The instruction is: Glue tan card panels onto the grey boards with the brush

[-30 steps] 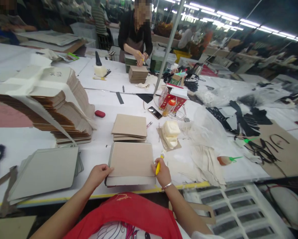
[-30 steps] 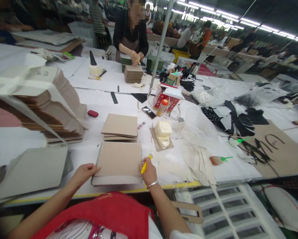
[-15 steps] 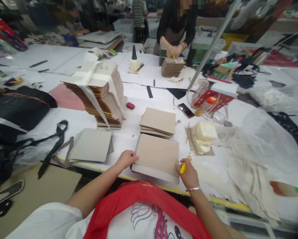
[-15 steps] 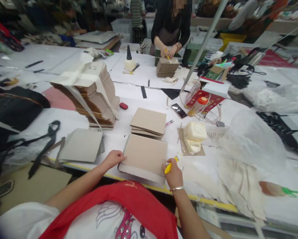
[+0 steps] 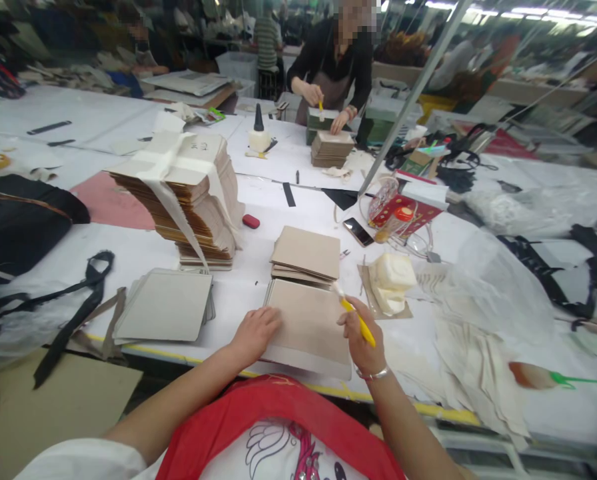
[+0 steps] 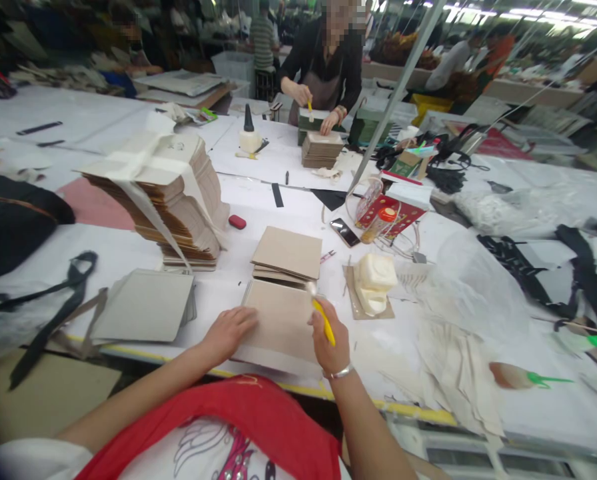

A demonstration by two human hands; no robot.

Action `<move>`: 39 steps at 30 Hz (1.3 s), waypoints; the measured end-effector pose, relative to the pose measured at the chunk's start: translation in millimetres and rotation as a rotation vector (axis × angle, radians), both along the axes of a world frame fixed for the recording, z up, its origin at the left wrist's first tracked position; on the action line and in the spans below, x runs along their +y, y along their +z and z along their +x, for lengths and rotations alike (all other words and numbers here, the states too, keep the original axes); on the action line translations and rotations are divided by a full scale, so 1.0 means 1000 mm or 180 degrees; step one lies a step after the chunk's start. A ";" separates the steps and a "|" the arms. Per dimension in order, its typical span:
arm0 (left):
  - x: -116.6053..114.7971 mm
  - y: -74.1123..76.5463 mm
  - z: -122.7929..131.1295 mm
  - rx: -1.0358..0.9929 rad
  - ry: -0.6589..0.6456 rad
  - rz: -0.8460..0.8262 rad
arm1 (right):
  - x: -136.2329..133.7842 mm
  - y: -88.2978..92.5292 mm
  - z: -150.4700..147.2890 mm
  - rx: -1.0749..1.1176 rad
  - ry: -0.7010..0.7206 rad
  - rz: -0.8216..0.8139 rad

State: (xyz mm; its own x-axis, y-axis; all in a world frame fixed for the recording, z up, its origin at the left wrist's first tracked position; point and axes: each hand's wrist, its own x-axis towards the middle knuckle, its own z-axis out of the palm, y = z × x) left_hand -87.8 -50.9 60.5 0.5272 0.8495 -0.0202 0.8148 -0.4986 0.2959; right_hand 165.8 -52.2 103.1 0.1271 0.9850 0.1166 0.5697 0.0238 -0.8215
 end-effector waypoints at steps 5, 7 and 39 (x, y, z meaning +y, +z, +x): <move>0.002 0.001 0.003 0.0193 -0.0357 -0.0131 | 0.046 -0.001 -0.069 0.1471 0.0253 -0.0859; 0.002 0.002 0.002 0.0230 -0.0381 -0.0149 | 0.059 -0.011 -0.083 0.1486 0.0141 -0.1029; -0.002 -0.009 0.006 0.0514 -0.0309 -0.0254 | -0.083 -0.179 0.064 -0.1878 -0.0182 -0.0860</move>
State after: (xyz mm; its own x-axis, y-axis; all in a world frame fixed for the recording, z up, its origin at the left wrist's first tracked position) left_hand -82.2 -52.4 51.3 0.5910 0.7872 -0.1764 0.8041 -0.5573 0.2070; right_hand 229.6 -135.2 -76.1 0.1706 0.9830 -0.0679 0.9212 -0.1836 -0.3432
